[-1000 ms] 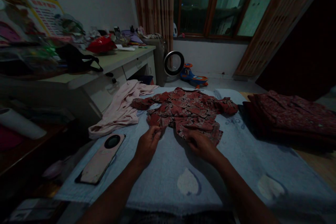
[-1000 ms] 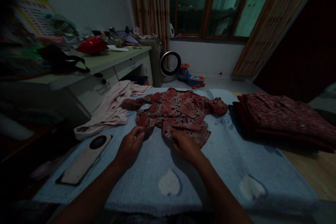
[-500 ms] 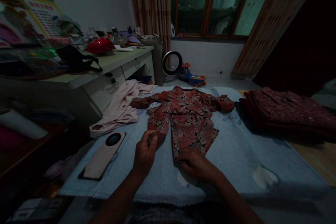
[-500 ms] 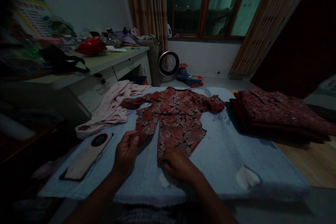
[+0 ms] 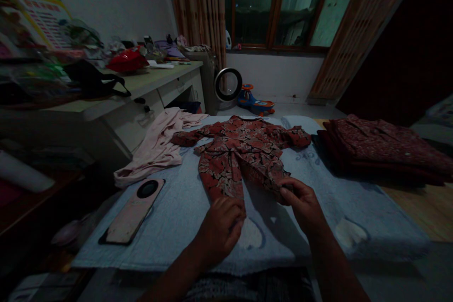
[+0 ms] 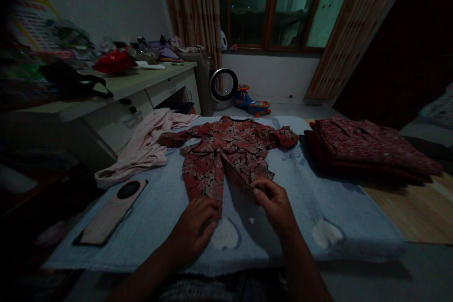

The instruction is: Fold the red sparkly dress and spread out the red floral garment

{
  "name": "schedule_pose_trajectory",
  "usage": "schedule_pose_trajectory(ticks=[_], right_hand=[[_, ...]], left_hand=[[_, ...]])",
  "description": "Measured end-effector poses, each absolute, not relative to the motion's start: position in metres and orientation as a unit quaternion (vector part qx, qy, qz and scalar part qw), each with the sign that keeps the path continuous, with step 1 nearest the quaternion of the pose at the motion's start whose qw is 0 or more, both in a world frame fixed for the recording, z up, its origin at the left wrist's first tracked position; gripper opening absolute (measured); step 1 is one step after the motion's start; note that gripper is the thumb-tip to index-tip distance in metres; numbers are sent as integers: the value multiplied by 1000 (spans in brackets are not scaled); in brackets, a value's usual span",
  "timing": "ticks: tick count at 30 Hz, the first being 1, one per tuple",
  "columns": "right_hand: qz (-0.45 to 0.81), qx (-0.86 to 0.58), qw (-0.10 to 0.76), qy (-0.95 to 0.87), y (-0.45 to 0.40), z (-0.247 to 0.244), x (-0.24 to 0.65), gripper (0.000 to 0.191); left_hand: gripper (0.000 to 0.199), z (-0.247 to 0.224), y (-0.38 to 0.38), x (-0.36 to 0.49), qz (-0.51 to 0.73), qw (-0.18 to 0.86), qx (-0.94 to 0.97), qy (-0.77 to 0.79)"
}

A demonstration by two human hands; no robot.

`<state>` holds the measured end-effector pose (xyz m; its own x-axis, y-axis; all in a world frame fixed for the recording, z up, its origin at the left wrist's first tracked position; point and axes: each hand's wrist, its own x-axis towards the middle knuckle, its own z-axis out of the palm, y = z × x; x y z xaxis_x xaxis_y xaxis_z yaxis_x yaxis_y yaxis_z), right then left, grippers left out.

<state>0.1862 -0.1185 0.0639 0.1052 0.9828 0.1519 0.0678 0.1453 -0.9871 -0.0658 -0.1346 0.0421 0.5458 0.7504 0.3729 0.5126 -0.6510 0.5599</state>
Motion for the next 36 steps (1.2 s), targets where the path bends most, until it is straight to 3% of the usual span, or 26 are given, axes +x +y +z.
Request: schedule_pose_trajectory(ticks=[9,14,18,22,30,36], right_hand=[[440,-505,536,-514,-122,51,187,25],[455,-494,618,-408,-112,39,202,26],[366,-567,675,-299,-95,35,216,26],[302,-641,641,-295,-83,28,227,25],[253,-683,634,-259,-80,17,233,30],[191,-706,634,-251,-81,8,242,30]], left_hand=[[14,19,-141,-34,180,142,918,323],[14,28,-137,-44,169,170,914,327],[12,38,-133,-50,146,213,905,338],[5,50,-128,-53,114,273,889,349],[11,64,-109,-50,67,324,878,346],[17,67,-50,-38,102,240,881,396]])
